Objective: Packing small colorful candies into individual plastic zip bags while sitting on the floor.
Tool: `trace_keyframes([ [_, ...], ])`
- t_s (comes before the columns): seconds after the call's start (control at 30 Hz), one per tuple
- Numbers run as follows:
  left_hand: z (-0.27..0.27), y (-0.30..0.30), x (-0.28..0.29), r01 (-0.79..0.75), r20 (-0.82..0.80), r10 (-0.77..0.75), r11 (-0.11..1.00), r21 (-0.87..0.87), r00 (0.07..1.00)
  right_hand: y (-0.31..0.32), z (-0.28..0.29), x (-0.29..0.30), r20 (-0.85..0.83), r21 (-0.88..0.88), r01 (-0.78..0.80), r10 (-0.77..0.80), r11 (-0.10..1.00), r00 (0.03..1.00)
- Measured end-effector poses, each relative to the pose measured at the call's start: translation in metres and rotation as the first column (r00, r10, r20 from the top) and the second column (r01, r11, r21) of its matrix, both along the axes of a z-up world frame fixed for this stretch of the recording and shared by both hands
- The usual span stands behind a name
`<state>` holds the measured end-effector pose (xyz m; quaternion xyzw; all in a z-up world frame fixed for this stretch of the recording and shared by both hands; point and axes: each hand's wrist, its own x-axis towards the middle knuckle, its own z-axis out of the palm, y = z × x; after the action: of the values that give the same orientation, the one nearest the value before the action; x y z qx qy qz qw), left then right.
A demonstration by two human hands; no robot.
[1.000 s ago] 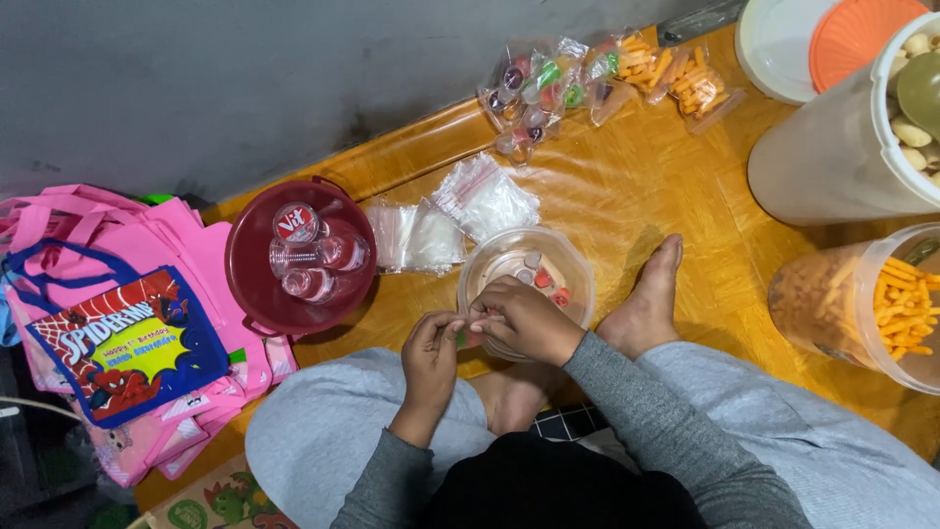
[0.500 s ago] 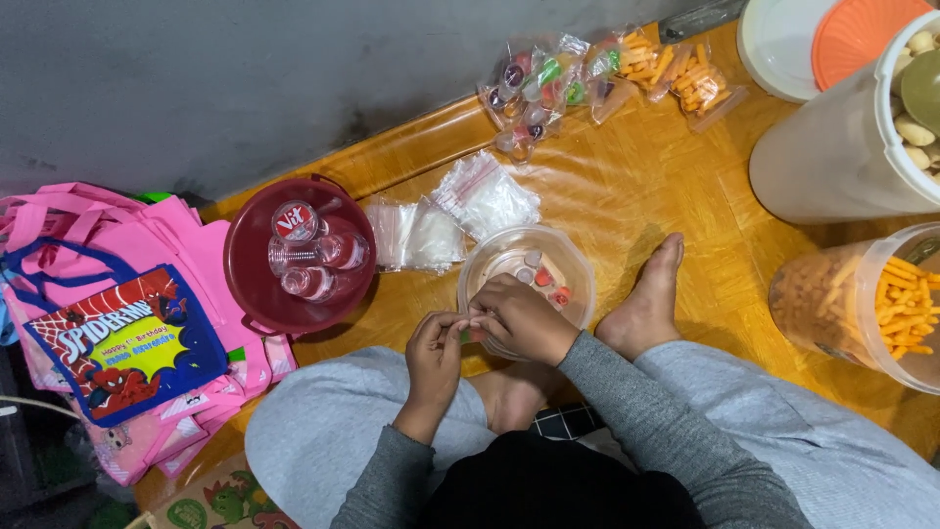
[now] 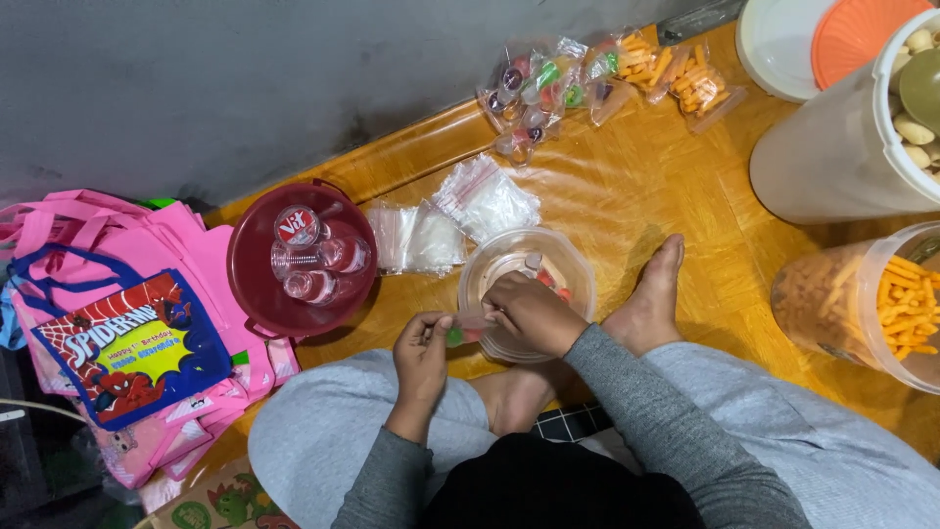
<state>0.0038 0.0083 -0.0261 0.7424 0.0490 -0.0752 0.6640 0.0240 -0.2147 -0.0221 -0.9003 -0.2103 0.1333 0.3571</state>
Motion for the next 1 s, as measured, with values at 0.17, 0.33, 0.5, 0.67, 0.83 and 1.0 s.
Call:
trace_keyframes([
  [0.17, -0.004, 0.006, 0.003, -0.029, -0.089, 0.024, 0.998, -0.060, 0.996, -0.005, 0.004, -0.004, -0.013, -0.015, 0.004, -0.004, 1.000, 1.000],
  [0.33, -0.030, 0.011, 0.005, -0.059, -0.156, 0.035, 0.986, -0.154, 0.987, -0.014, 0.033, 0.000, -0.173, 0.049, 0.010, -0.001, 0.999, 0.985],
  [0.5, 0.001, 0.005, 0.018, 0.040, -0.126, -0.076, 0.964, -0.265, 0.989, -0.047, 0.054, 0.041, -0.207, 0.188, 0.324, -0.285, 0.927, 0.936],
  [0.67, -0.012, 0.008, 0.028, -0.093, -0.182, 0.051, 0.970, -0.226, 0.982, -0.102, 0.072, 0.114, 0.078, 0.263, 0.575, -0.611, 0.775, 0.788],
  [0.83, -0.025, 0.008, 0.032, -0.187, -0.232, 0.143, 0.966, -0.178, 0.962, -0.092, -0.005, 0.158, -0.010, 0.126, 0.645, -0.649, 0.754, 0.760],
  [1.0, -0.043, 0.005, 0.036, -0.231, -0.287, 0.168, 0.953, -0.199, 0.943, -0.057, -0.110, 0.174, -0.158, -0.296, 0.453, -0.511, 0.841, 0.845],
])
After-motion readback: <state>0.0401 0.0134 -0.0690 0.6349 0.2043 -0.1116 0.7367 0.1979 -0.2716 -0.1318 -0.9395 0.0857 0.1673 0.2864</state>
